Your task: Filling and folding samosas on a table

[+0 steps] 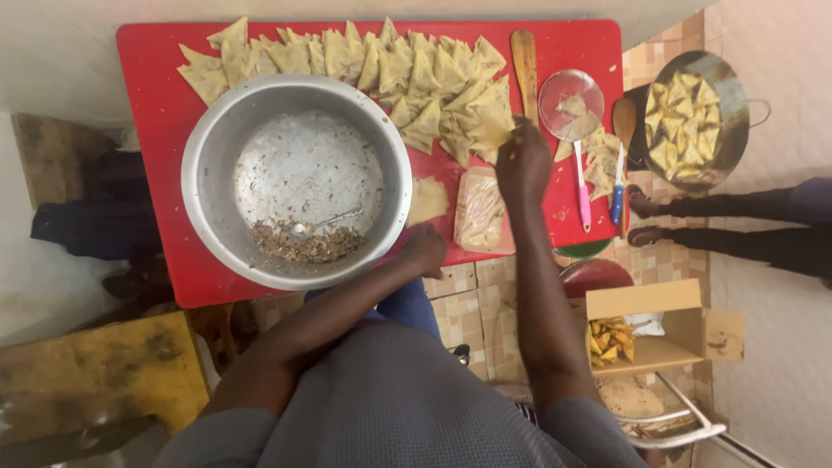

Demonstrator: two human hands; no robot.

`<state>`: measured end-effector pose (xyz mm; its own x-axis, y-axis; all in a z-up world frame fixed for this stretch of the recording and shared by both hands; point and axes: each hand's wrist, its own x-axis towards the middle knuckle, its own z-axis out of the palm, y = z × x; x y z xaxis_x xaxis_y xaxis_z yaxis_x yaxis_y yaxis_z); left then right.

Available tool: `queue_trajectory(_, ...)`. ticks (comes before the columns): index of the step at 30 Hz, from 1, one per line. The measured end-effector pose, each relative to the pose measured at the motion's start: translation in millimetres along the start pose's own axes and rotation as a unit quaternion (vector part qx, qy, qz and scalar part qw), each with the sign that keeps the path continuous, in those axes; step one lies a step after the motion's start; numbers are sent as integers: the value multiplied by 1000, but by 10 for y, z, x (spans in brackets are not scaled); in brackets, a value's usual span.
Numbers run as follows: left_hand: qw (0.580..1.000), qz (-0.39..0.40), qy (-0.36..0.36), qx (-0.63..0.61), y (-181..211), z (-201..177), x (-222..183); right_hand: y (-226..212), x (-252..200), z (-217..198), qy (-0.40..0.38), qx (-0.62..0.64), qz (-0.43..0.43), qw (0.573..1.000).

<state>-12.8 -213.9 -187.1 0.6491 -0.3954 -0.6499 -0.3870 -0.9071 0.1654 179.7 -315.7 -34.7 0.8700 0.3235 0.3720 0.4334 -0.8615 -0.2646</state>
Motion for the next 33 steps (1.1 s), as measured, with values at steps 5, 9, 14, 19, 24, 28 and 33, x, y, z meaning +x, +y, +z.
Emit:
queue_trajectory(5,401,190,157,-883,-327,-716,-1277,-337,35,-862,84,81,-138,984)
queue_trajectory(9,239,211,198,-927,-815,-846,-1571,-1237,-215,-1515,-108,400,13,910)
queue_trajectory(14,267,305,227,-886,-1024,-988,-2019,-1529,-475,-1183,-173,545,282,770)
queue_trajectory(19,432,144,342,-822,-1310,-456,-1953,-1709,-680,-733,-139,630,266,716)
queue_trajectory(24,240,133,255,-927,-1310,-537,-2393,-2091,-644,-825,-202,611,182,743)
queue_trajectory(28,360,27,385,-849,-1435,-527,-2630,-2446,-523,-968,-103,549,53,828)
queue_trajectory(33,529,-57,583,-614,-1498,-643,-2962,-2878,-421,-1204,-116,532,-45,837)
